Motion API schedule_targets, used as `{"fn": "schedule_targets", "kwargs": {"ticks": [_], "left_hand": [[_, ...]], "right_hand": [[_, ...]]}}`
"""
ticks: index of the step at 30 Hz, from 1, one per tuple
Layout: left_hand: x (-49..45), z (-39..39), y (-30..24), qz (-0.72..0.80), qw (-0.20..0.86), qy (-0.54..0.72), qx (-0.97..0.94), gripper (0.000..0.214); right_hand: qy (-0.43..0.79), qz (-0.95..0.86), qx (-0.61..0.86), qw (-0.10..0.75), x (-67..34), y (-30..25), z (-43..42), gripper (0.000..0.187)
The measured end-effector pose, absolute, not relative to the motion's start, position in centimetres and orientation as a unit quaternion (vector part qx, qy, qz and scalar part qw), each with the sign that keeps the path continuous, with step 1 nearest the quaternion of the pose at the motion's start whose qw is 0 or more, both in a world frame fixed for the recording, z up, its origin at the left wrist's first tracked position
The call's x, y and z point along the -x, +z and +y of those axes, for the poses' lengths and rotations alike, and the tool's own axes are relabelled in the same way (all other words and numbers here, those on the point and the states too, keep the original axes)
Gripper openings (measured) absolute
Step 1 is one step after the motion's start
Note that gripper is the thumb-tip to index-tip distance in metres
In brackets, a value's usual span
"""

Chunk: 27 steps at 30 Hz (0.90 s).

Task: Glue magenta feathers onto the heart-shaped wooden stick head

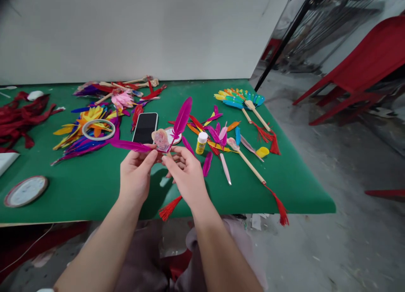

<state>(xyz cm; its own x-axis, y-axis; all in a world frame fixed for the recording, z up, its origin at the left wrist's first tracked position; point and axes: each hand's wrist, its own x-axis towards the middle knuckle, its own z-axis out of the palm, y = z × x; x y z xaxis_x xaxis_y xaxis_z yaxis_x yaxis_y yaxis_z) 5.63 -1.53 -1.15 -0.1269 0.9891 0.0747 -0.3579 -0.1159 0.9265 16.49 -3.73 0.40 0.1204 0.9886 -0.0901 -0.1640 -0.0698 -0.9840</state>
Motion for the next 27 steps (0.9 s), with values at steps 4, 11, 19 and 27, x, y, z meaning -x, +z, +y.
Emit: {"fn": "schedule_targets", "kwargs": {"ticks": [4,11,19,27], "left_hand": [[-5.76,-1.73,-1.22,0.400,0.529,0.616,-0.425,0.022],[-5.61,-1.67,-1.11,0.390,0.547,0.612,-0.417,0.022],[-5.68,-1.76,-0.97,0.374,0.567,0.617,-0.399,0.017],[-5.75,-1.84,-0.91,0.379,0.563,0.618,-0.397,0.016]], "right_hand": [[0.508,-0.404,0.513,0.563,-16.45,0.53,-3.73,0.024],[0.488,-0.410,0.526,0.563,-16.59,0.91,-3.97,0.016],[0.489,-0.416,0.527,0.558,-16.63,0.96,-4.15,0.013],[0.492,-0.421,0.528,0.549,-16.70,1.14,-4.34,0.012]]}}
